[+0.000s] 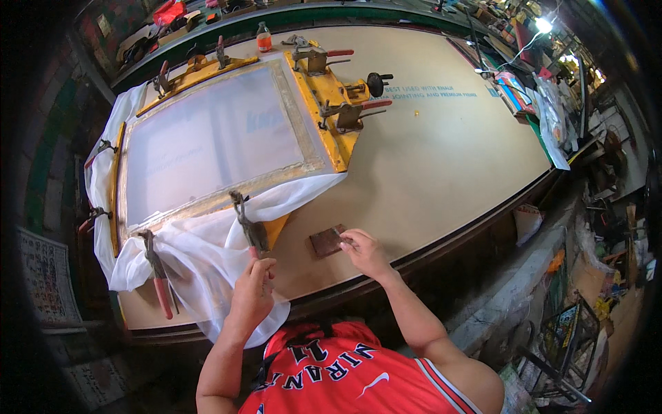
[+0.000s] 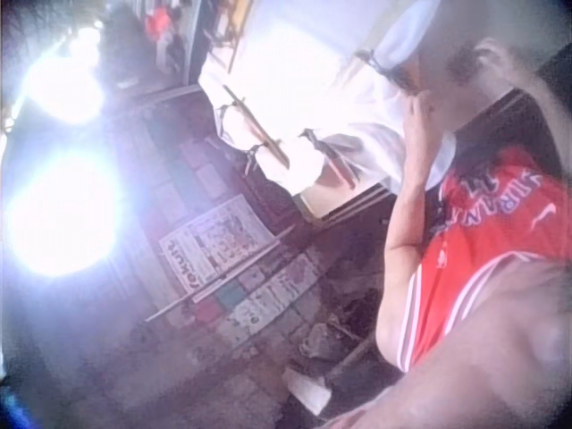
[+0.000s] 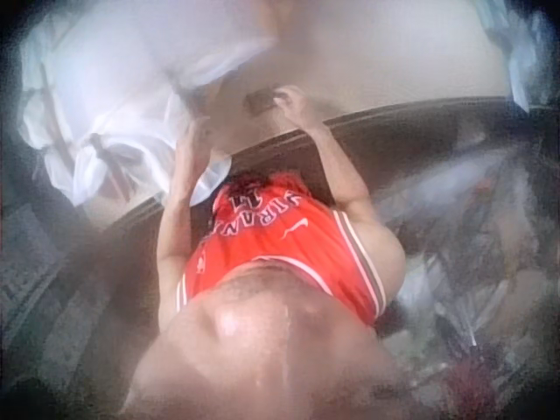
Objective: The person removes clamps and a white cloth from a screen printing frame, then uses scissors to cut and peel off a blue stencil sheet from a second frame. The person works at a cluttered workbench in a workshop environment.
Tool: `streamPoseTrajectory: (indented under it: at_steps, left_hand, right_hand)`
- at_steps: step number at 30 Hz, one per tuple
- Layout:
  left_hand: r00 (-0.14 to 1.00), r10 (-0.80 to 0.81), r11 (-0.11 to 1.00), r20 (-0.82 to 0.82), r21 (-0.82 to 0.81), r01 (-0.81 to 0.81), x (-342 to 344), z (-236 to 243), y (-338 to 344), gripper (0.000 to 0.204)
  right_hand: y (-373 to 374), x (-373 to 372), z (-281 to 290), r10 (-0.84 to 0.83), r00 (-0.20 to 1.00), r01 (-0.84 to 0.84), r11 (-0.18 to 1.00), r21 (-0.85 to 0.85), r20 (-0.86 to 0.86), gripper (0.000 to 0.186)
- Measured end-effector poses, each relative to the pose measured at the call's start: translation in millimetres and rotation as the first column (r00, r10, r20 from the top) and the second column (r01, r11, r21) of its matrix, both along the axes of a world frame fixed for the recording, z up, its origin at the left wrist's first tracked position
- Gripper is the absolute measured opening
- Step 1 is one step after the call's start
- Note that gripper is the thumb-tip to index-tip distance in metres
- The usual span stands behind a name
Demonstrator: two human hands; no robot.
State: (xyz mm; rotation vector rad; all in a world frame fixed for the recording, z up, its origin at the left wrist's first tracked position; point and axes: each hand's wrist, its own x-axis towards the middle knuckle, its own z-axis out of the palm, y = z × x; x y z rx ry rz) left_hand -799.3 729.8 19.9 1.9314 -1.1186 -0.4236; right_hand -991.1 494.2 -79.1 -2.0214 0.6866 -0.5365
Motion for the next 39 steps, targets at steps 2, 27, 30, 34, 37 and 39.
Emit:
streamPoseTrajectory:
  at_steps: [2, 27, 30, 34, 37, 39]
  left_hand:
    - [1.0, 0.014, 1.0, -0.009, -0.007, -0.014, -3.4, 14.8, 11.7, 0.025]
    - [0.965, 0.096, 0.995, 0.245, -0.015, -0.095, 59.3, 5.4, 273.9, 0.012]
    - [0.967, 0.103, 0.995, 0.231, -0.009, -0.104, 55.1, 6.9, 263.3, 0.012]
    - [0.966, 0.099, 0.995, 0.237, -0.031, -0.095, 47.0, 4.6, 233.3, 0.013]
    - [0.974, 0.1, 0.994, 0.203, 0.021, -0.107, 37.7, 11.8, 199.2, 0.013]
    - [0.974, 0.099, 0.995, 0.204, 0.002, -0.101, 33.9, 7.6, 173.3, 0.014]
  right_hand:
    - [23.5, 5.9, 15.3, 0.009, 0.998, -0.012, 0.999, 0.051, 0.057, 0.021]
    - [236.7, 29.7, 35.4, -0.175, 0.983, 0.173, 0.984, 0.049, 0.047, 0.013]
    - [194.8, 27.5, 24.8, -0.195, 0.979, 0.192, 0.98, -0.045, -0.061, 0.018]
    - [139.3, 29.9, 14.7, -0.157, 0.964, 0.109, 0.97, -0.219, -0.216, 0.028]
    - [104.7, 36.2, 8.2, -0.094, 0.957, 0.02, 0.965, -0.261, -0.273, 0.032]
    - [83.4, 36.7, 2.4, -0.029, 0.936, -0.078, 0.955, -0.285, -0.351, 0.037]
